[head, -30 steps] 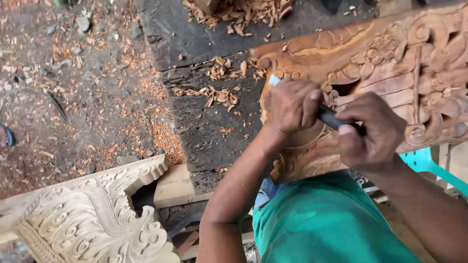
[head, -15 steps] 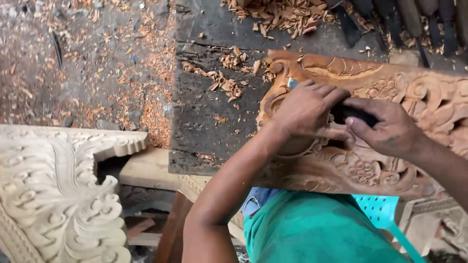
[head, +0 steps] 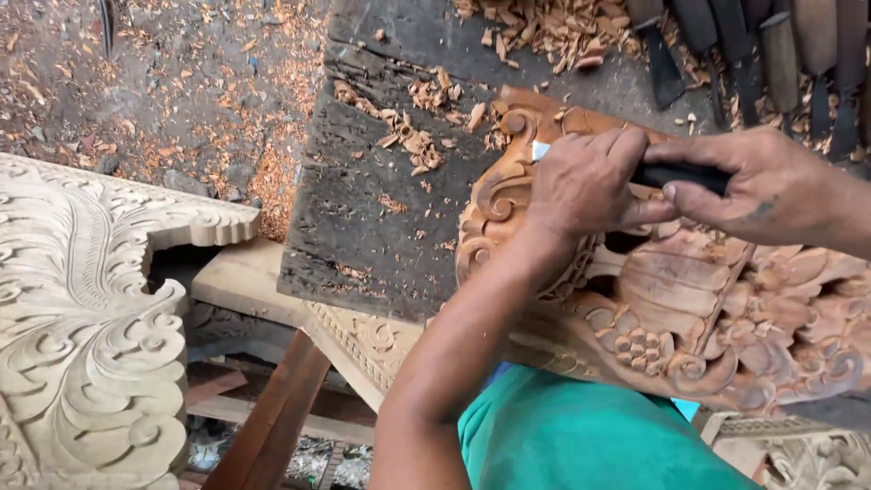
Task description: The person is carving decorative patterns into a wood panel using a chisel and mallet.
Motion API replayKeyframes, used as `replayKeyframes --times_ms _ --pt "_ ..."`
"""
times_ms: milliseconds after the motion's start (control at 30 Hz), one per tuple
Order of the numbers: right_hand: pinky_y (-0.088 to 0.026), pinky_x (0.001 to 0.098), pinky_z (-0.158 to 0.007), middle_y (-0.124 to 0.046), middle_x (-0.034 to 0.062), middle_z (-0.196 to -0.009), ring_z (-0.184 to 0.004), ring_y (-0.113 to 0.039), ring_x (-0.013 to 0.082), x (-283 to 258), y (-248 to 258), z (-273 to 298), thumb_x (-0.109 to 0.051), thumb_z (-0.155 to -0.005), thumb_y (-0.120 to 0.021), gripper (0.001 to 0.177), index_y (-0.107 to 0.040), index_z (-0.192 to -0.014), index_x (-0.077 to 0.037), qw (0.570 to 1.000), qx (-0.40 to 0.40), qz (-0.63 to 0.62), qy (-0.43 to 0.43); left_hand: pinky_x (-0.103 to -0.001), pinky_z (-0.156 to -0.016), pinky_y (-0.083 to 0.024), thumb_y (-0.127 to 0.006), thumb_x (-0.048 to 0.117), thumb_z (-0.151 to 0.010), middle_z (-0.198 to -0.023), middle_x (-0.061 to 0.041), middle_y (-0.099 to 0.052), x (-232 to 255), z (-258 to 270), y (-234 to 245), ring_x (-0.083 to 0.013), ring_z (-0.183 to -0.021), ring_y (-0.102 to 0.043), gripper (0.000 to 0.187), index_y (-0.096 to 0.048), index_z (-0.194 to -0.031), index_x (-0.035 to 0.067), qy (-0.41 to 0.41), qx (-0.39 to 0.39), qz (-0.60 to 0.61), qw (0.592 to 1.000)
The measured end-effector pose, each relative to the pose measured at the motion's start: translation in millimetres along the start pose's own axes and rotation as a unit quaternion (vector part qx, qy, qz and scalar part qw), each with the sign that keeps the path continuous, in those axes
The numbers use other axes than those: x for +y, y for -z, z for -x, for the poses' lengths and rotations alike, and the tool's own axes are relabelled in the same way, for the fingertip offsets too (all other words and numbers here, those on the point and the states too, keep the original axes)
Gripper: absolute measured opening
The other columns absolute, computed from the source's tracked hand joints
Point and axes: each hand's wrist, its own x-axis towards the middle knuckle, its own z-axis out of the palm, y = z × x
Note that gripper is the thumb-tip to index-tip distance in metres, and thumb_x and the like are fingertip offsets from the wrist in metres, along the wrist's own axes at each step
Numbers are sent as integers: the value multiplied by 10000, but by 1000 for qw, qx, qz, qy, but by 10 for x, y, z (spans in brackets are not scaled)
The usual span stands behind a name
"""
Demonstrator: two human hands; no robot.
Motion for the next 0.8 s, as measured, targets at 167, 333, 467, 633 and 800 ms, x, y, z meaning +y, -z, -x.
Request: replayKeyframes --times_ms 167,333,467,633,800 --pt "-622 290 -649 -768 86 -961 -741 -716 147 177 59 -83 -212 -939 -709 553 -654 -1483 -133 998 -46 40 -35 -410 -676 -498 -775 691 -690 -756 -46 -646 -9 -15 -37 -252 -725 -683 618 -590 -887 135 12 16 -3 1000" --pt "-607 310 -600 -815 88 -898 -681 -721 164 13 152 -219 -253 -879 -735 488 -672 -1346 -127 996 -68 40 -48 -361 -619 -487 -758 666 -753 -800 -32 -648 -14 -2 -57 -236 -734 -674 586 -613 -952 134 28 34 -7 999" --pt "-598 326 -634 -783 79 -888 -676 -744 171 39 246 -296 -283 -899 -742 501 -673 -1378 -155 990 -96 79 -72 -367 -623 -483 -748 670 -759 -791 -37 -633 -8 -32 -46 -243 -726 -663 587 -622 -958 133 34 40 -17 998" --pt "-661 303 -689 -812 99 -881 -757 -768 164 3 314 -378 -300 -875 -732 510 -659 -1356 -146 985 -134 103 -45 -355 -634 -477 -719 679 -815 -832 -30 -627 -42 -16 -102 -212 -710 -663 591 -623 -1011 131 39 66 1 997" --pt "-643 321 -700 -822 101 -860 -756 -777 178 88 355 -508 -315 -866 -739 499 -679 -1338 -167 983 -144 103 -53 -362 -601 -456 -723 681 -807 -792 -40 -607 -65 -50 -78 -222 -686 -635 606 -616 -971 107 57 69 -18 996"
